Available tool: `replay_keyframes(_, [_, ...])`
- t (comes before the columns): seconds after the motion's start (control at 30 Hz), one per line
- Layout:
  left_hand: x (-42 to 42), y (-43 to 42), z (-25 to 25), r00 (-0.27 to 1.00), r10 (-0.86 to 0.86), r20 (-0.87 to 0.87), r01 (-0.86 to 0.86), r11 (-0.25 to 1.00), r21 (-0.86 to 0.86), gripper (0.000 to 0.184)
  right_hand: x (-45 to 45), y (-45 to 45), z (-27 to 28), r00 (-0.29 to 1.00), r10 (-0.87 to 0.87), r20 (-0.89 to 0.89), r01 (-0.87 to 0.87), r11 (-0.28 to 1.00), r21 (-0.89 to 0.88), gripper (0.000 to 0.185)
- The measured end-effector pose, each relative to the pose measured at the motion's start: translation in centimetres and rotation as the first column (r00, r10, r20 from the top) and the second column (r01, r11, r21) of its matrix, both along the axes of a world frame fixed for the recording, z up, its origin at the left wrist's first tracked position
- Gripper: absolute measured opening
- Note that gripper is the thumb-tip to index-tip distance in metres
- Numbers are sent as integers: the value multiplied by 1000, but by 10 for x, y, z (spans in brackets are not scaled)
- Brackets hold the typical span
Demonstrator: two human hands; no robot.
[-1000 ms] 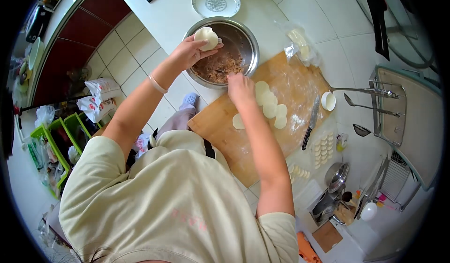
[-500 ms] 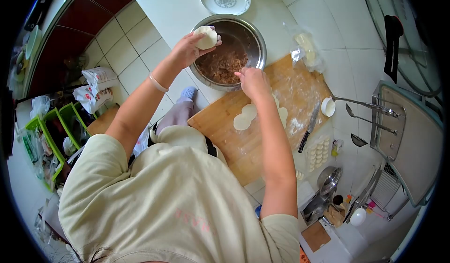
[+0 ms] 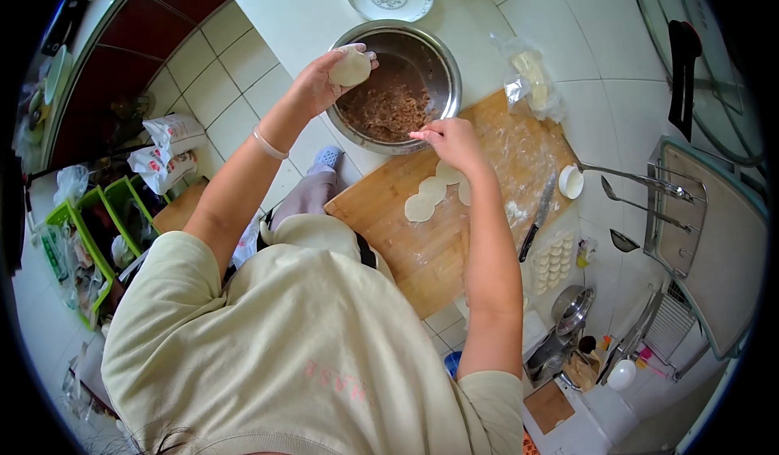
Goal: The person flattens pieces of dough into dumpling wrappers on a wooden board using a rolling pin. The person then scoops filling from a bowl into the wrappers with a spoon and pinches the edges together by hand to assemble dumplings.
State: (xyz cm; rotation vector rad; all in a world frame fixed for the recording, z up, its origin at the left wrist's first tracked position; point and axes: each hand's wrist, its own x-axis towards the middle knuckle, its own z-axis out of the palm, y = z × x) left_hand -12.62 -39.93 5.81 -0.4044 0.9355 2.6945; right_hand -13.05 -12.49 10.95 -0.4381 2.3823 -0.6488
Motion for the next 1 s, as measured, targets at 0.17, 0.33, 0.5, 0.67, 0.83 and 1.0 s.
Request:
replay_keyframes(0.17, [-1, -2, -14, 998, -17, 53, 10, 993, 119, 36, 9, 29, -40, 972, -161, 170, 199, 949, -243, 22])
replay_keyframes(0.33, [-2, 3, -14, 982, 24, 188, -57, 984, 171, 38, 35, 21, -9, 595, -497, 632, 723, 675, -149, 20])
replay_keyframes(0.5, [2, 20, -12, 979, -4, 204, -50, 964, 261, 48, 58, 16, 26, 643, -545, 538, 763, 518, -388, 18])
replay_keyframes(0.67, [14, 54, 23, 980, -45, 196, -28, 935, 353, 57, 79, -14, 28, 791, -590, -160, 313, 616, -723, 16])
replay_keyframes(0.83, [18, 72, 40, 988, -60, 139, -19, 864, 503, 62, 94, -22, 44, 601, -315, -735, 98, 941, -323, 21])
replay_keyframes(1.0, [20, 78, 55, 990, -73, 120, 7, 880, 475, 58, 96, -25, 49, 490, -331, -806, 87, 939, -333, 22])
